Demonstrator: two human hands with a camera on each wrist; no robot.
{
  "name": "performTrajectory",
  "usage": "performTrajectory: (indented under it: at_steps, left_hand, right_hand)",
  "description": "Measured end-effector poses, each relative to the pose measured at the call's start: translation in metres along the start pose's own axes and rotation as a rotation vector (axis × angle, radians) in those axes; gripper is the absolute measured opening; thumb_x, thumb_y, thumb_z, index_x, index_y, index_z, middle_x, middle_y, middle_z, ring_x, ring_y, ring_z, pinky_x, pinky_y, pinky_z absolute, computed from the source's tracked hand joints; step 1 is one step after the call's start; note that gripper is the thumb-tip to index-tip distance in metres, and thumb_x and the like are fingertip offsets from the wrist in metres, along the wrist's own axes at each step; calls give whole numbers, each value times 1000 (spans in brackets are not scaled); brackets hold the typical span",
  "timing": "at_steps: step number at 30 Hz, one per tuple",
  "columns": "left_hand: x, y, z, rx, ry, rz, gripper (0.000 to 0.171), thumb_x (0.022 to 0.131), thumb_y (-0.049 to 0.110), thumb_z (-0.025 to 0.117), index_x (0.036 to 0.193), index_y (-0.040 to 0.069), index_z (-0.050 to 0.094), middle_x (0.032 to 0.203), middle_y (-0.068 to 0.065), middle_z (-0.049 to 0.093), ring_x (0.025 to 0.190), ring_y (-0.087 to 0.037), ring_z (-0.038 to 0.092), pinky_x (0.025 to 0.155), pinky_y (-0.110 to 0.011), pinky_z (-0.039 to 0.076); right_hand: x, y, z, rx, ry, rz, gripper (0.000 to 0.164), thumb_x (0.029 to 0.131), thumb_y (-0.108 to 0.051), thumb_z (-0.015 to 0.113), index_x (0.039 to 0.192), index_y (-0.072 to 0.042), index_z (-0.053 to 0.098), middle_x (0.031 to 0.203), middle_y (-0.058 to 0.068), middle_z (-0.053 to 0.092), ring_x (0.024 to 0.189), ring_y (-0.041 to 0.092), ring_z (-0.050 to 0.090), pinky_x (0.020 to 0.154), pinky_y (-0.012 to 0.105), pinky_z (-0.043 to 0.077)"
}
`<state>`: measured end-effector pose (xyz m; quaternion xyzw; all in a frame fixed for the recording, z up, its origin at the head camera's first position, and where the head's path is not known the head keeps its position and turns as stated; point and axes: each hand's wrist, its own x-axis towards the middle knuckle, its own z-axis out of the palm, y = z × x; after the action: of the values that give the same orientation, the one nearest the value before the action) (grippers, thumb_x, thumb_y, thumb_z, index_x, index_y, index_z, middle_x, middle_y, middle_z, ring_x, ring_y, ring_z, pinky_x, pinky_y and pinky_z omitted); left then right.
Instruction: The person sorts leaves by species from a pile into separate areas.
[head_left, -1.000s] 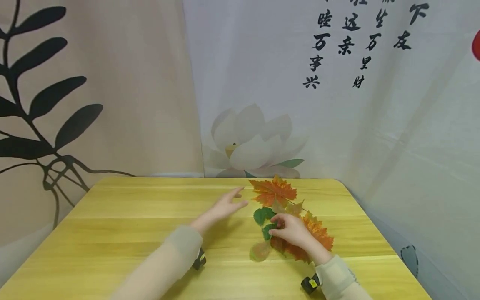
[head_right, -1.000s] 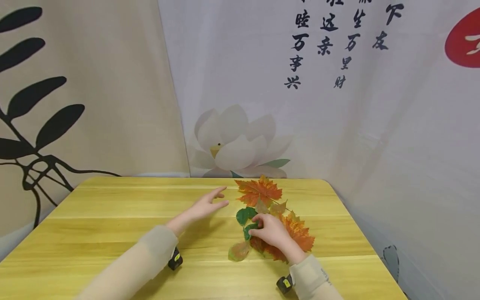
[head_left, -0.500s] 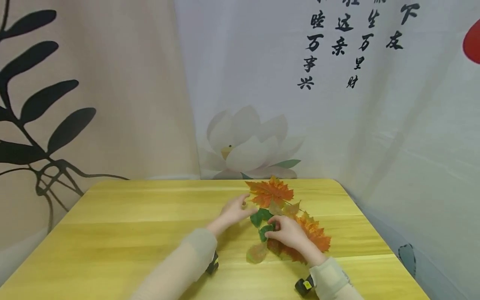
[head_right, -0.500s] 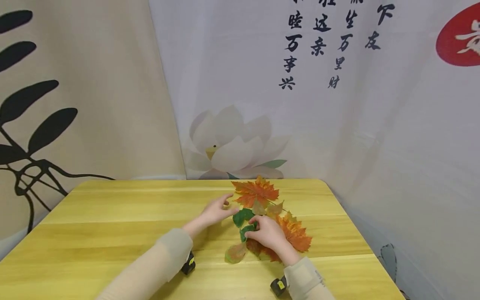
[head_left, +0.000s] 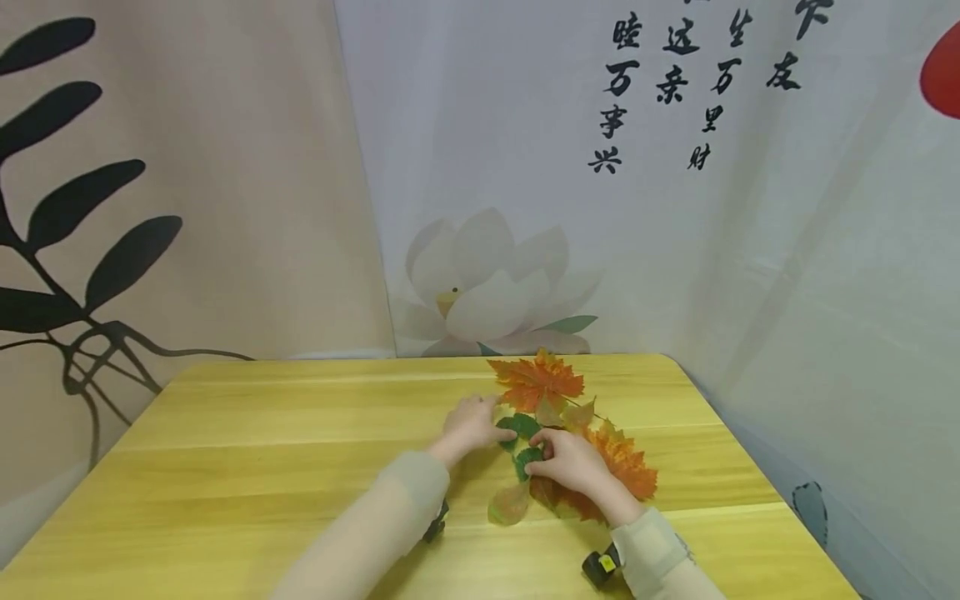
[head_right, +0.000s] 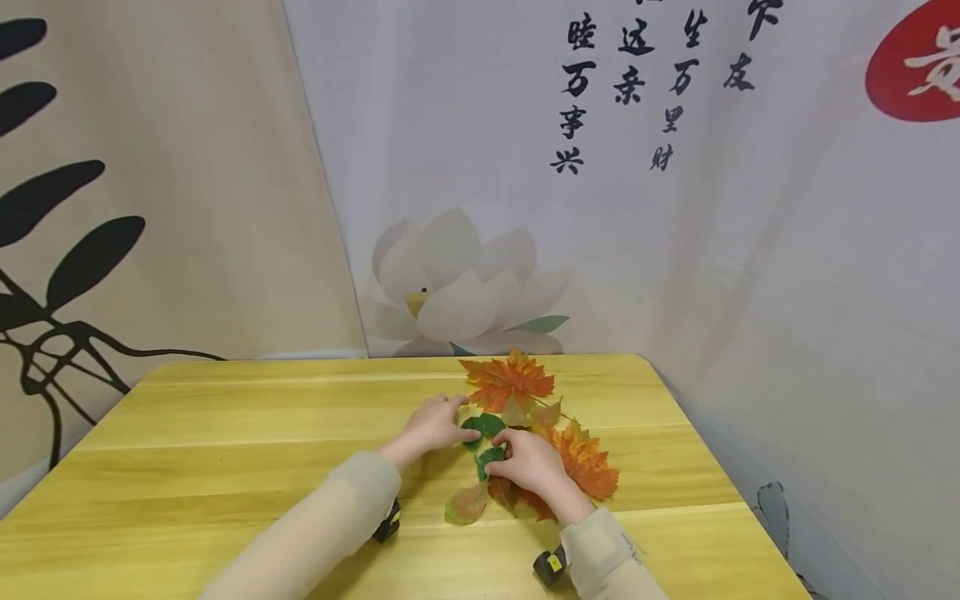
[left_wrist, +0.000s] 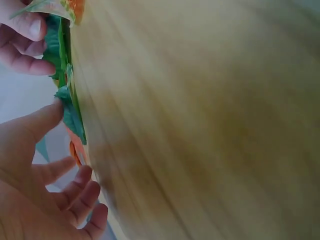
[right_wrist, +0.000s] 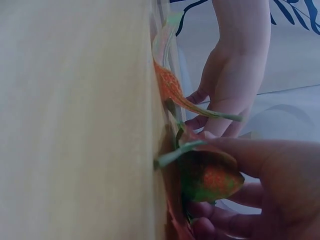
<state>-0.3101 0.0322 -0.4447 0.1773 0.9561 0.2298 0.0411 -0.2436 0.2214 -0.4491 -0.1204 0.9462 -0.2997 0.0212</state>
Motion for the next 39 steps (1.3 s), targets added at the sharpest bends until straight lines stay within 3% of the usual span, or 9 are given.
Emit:
performTrajectory:
  at_steps: [5, 10, 18, 22, 26, 35, 39]
  left_hand:
    - [0, 2, 2, 44, -9, -28, 61, 79, 47, 77, 125, 10, 62, 117, -10, 61, 109, -32, 55, 81, -48, 51]
    - [2, 3, 4, 8, -16, -49, 53, 77, 41, 81, 116, 10, 66, 110, -6, 66, 99, -29, 62, 74, -42, 53]
    - [2, 4, 6, -81, -22, 6, 48, 77, 28, 82, 118, 9, 65, 115, -8, 66, 103, -30, 62, 82, -45, 52]
    - [2, 4, 5, -126, -12, 40, 43, 77, 20, 83, 113, 7, 62, 94, -6, 66, 85, -24, 60, 74, -40, 52]
    - [1, 3, 3, -160, -19, 51, 37, 77, 16, 82, 106, 8, 60, 77, 0, 54, 71, -18, 49, 66, -35, 47]
    - [0, 2, -4, -289, -33, 66, 26, 80, 13, 80, 102, 8, 68, 82, -1, 64, 62, -14, 57, 65, -32, 50]
    - [2, 0, -9, -310, -23, 90, 24, 81, 13, 78, 103, 7, 70, 86, -2, 64, 68, -13, 57, 64, -31, 49]
  right_hand:
    - [0, 1, 0, 1, 10, -11, 29, 81, -28, 79, 105, -14, 70, 73, -6, 55, 60, 12, 49, 54, 31, 41]
    - [0, 1, 1, 18, 9, -24, 23, 81, -25, 79, 101, -16, 72, 74, -7, 56, 63, 12, 50, 56, 31, 42]
    - [0, 3, 2, 32, 8, -27, 19, 81, -22, 78, 98, -17, 73, 76, -8, 58, 68, 12, 51, 60, 33, 44]
    - [1, 4, 2, 35, 9, -33, 16, 81, -22, 78, 95, -18, 73, 75, -9, 58, 67, 11, 52, 61, 32, 45]
    - [1, 4, 2, 45, 7, -42, 12, 80, -20, 78, 92, -18, 74, 75, -9, 60, 67, 10, 53, 61, 33, 46]
    - [0, 6, 1, 63, 2, -37, 10, 82, -20, 77, 91, -17, 75, 78, -9, 63, 70, 10, 57, 63, 35, 50]
    - [1, 7, 1, 85, 0, -21, 10, 82, -20, 77, 91, -18, 75, 81, -9, 65, 72, 10, 59, 66, 36, 51]
